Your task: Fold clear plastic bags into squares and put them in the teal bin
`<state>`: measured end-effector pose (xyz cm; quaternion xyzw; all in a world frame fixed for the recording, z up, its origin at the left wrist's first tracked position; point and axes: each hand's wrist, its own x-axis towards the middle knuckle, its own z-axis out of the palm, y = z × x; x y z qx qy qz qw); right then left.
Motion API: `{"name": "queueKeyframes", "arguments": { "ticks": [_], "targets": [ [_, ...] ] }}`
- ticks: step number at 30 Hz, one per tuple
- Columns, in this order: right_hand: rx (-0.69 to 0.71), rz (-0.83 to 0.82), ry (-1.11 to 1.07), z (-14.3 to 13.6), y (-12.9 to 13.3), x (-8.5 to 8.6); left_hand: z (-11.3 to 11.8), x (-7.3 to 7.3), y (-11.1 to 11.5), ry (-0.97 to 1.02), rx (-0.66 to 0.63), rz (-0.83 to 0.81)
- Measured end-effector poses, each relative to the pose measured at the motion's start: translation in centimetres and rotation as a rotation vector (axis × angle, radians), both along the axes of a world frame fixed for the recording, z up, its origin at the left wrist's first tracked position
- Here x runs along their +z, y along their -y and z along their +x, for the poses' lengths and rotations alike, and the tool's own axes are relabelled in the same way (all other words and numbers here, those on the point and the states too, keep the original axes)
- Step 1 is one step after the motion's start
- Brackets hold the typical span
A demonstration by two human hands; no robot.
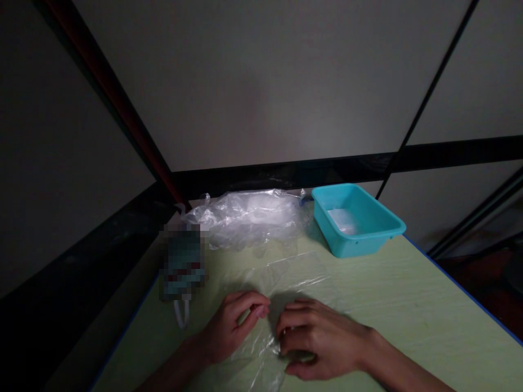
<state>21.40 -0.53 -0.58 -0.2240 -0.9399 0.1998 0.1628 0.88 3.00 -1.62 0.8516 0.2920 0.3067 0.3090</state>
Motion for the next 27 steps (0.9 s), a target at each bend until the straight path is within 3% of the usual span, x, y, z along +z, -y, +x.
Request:
{"name": "queueKeyframes", "arguments": {
  "ticks": [11, 16, 22, 27],
  "targets": [
    [0.032, 0.125, 0.114, -1.3, 0.9, -1.0, 0.3, -0.4, 0.0, -0.001, -0.002, -0.048],
    [-0.062, -0.092, -0.074, -1.4, 0.5, -0.8, 0.4, -0.3, -0.1, 0.069, 0.007, -0.191],
    [-0.314, -0.407, -0.329, -1.5, -0.2, -0.8, 0.1, -0.3, -0.3, 0.182, -0.058, -0.39],
    [-0.434, -0.496, -0.359, -1.3, -1.3, -1.6, -0.3, -0.2, -0.3, 0.218, -0.112, -0.354]
  ]
}}
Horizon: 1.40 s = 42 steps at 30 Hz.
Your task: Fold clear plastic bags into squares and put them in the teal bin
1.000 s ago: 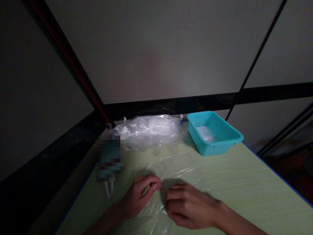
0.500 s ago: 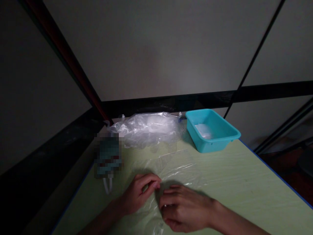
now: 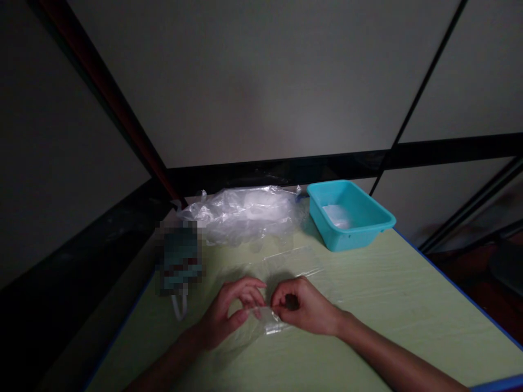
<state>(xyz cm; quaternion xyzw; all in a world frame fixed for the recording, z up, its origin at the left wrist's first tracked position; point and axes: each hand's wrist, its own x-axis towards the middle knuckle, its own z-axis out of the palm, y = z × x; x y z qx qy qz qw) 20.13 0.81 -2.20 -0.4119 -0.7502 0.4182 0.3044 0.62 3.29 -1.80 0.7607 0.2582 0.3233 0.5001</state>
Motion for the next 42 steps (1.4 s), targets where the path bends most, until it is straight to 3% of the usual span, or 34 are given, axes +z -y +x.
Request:
{"name": "queueKeyframes", "arguments": {
  "ticks": [7, 11, 14, 17, 25, 36, 42],
  "targets": [
    [-0.073, -0.072, -0.047, 0.6, -0.6, 0.5, 0.7, -0.8, 0.1, -0.304, 0.169, 0.228],
    [-0.12, -0.084, -0.088, 1.2, -0.8, 1.2, 0.3, -0.3, 0.2, -0.494, 0.208, 0.45],
    [-0.075, -0.13, -0.123, 1.5, -0.7, 1.6, 0.2, 0.4, 0.6, -0.554, 0.182, 0.625],
    [0.023, -0.198, -0.15, 1.7, -0.5, 1.6, 0.5, 0.8, 1.1, -0.555, 0.132, 0.698],
    [0.245, -0.317, -0.166, 1.3, -0.2, 1.1, 1.3, 0.4, 2.2, -0.715, -0.083, 0.73],
    [0.302, -0.541, -0.108, 3.0, -1.0, 0.8, 1.1, -0.4, 2.1, -0.765, -0.068, 0.745],
    [0.31, -0.568, -0.073, 4.3, -1.2, 1.0, 1.0, -0.2, 2.1, -0.789, -0.088, 0.727]
  ]
}}
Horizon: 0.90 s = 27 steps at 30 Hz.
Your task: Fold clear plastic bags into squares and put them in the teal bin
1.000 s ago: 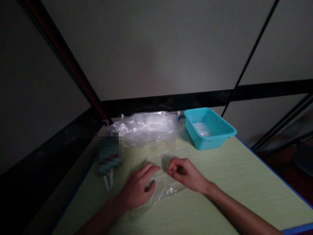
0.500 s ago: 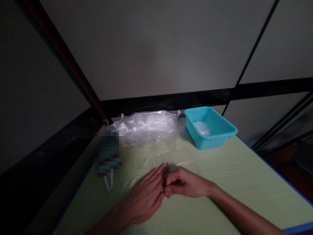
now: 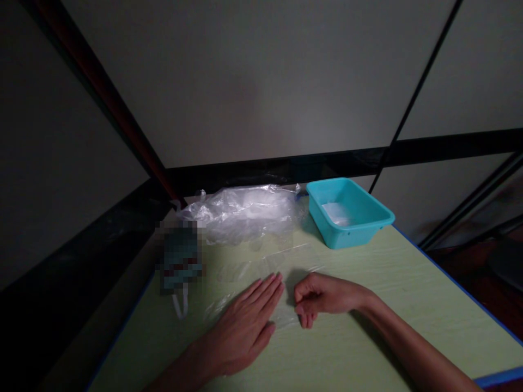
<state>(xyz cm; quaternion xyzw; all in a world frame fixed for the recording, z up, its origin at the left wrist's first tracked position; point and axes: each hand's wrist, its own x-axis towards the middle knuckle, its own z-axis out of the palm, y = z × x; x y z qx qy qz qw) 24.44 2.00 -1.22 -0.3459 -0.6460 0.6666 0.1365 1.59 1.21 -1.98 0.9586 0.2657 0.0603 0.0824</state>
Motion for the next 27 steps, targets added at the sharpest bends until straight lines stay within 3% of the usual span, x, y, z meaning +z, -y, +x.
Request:
{"name": "queueKeyframes", "arguments": {
  "ticks": [6, 12, 14, 17, 20, 27],
  "targets": [
    [-0.007, 0.132, 0.018, 0.7, 0.1, 0.5, 0.0, 0.1, 0.0, 0.021, -0.012, 0.001],
    [-0.219, 0.535, 0.034, 0.7, -0.5, 1.0, 0.0, 0.4, -0.1, 0.047, 0.011, 0.048],
    [-0.21, 0.658, 0.071, 0.7, -0.7, 0.9, 0.0, 0.4, -0.3, 0.093, 0.071, 0.094],
    [-0.148, 0.807, 0.147, 0.9, -0.7, 0.6, -0.2, 0.2, -0.9, 0.192, 0.26, 0.164],
    [-0.111, 0.877, 0.191, 1.1, -0.7, 0.5, -0.5, 0.0, -1.8, 0.235, 0.415, 0.214],
    [-0.052, 1.017, 0.289, 1.1, -0.6, 1.0, -0.9, -0.3, -2.5, 0.184, 0.493, 0.263]
  ]
}}
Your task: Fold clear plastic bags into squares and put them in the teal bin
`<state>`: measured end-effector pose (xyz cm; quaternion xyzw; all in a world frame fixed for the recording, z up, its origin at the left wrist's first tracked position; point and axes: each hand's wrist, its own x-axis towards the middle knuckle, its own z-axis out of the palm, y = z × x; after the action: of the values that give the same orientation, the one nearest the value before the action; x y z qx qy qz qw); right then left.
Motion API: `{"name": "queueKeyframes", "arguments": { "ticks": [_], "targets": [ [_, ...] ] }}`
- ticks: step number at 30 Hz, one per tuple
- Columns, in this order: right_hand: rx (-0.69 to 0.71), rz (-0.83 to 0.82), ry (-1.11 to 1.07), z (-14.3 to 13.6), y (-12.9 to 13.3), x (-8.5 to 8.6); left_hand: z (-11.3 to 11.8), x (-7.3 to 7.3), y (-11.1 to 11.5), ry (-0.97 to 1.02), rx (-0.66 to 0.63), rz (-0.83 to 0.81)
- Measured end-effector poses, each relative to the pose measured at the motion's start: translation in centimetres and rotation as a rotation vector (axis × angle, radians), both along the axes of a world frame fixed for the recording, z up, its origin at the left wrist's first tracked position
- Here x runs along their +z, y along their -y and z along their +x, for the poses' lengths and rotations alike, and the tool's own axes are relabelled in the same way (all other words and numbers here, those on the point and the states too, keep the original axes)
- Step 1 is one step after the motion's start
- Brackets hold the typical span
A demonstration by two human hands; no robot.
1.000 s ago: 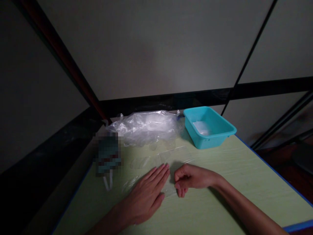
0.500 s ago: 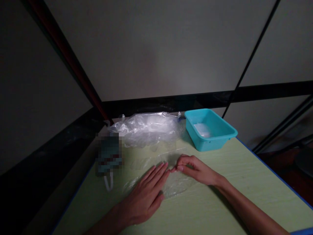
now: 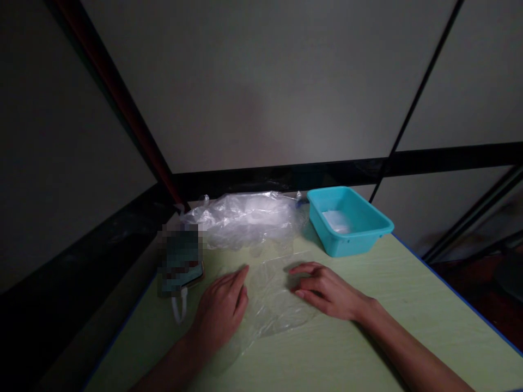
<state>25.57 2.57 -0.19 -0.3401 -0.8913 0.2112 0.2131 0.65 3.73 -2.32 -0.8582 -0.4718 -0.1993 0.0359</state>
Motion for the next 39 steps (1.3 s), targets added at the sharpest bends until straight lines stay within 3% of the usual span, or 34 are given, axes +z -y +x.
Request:
{"name": "queueKeyframes", "arguments": {
  "ticks": [11, 25, 28, 32, 35, 39],
  "targets": [
    [0.165, -0.033, 0.009, -1.1, 1.2, 0.3, 0.2, -0.3, 0.1, 0.017, -0.023, -0.011],
    [0.361, -0.017, 0.042, -4.5, 3.0, 0.4, 0.5, -0.2, 0.7, -0.011, -0.074, -0.058],
    [0.3, 0.052, -0.051, -4.1, 2.9, 0.2, 0.8, 0.3, 1.4, -0.033, -0.092, -0.014],
    [0.031, 0.181, -0.194, -2.8, 2.1, -0.4, 1.6, 1.1, 3.0, -0.072, -0.219, 0.035],
    [-0.112, 0.239, -0.231, -2.0, 1.3, -0.8, 2.2, 1.2, 4.3, -0.102, -0.342, 0.002],
    [-0.191, 0.253, -0.241, -1.5, 0.8, -1.0, 2.6, 1.2, 5.1, -0.113, -0.463, -0.093]
  ]
}}
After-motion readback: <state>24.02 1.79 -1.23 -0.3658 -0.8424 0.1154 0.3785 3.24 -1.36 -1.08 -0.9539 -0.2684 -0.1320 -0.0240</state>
